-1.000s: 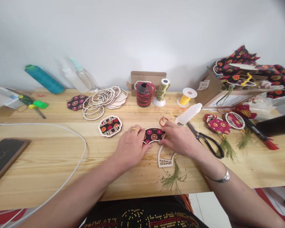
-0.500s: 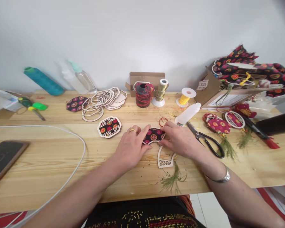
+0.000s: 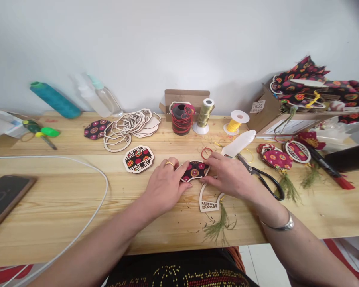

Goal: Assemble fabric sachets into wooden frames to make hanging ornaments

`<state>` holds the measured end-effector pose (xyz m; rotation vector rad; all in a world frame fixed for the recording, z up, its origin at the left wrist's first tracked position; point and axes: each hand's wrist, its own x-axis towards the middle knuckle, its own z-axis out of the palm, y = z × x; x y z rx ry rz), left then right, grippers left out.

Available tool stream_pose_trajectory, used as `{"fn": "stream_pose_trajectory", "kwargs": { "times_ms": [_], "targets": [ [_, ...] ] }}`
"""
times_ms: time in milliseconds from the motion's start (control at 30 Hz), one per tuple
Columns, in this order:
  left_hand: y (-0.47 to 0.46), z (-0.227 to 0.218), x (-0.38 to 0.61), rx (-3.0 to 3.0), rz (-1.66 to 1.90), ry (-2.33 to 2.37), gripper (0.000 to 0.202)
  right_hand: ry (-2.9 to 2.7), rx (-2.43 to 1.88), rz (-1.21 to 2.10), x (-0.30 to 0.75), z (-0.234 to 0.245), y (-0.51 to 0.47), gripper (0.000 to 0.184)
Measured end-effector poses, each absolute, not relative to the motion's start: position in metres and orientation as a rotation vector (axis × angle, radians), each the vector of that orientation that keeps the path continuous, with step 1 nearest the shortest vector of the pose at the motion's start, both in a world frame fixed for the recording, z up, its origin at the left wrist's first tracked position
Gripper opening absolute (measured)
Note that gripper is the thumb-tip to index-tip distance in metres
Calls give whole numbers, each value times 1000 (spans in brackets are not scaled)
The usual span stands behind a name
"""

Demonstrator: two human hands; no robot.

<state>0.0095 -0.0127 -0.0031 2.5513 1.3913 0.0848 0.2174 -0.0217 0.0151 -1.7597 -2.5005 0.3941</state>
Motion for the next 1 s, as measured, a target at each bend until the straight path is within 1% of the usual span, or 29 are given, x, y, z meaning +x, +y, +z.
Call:
{"fn": "stream_pose_trajectory", "kwargs": {
  "times_ms": [100, 167, 333, 600, 733, 900, 1000],
  "targets": [
    [-13, -3, 10, 2549, 113, 1393, 50, -2445, -1723, 353, 218, 13, -22, 36],
    [-13, -2, 10, 2541, 121, 1387, 50, -2401, -1624, 291, 216, 9, -22, 39],
    [-15, -1, 11, 2513, 142, 1379, 51, -2434, -1363, 269, 206, 1, -22, 34],
    [-16, 2, 11, 2463, 157, 1397, 48, -2454, -1394, 316, 201, 2, -22, 28],
    [-16, 3, 11, 2452, 163, 1367, 49, -2437, -1399, 326, 200, 2, -23, 26],
    [-15, 3, 9, 2458, 176, 1340, 46, -2432, -1381, 325, 201, 1, -23, 28],
    [-14, 2, 7, 2457, 184, 1321, 48, -2430, -1369, 322, 202, -1, -23, 30]
  ]
}}
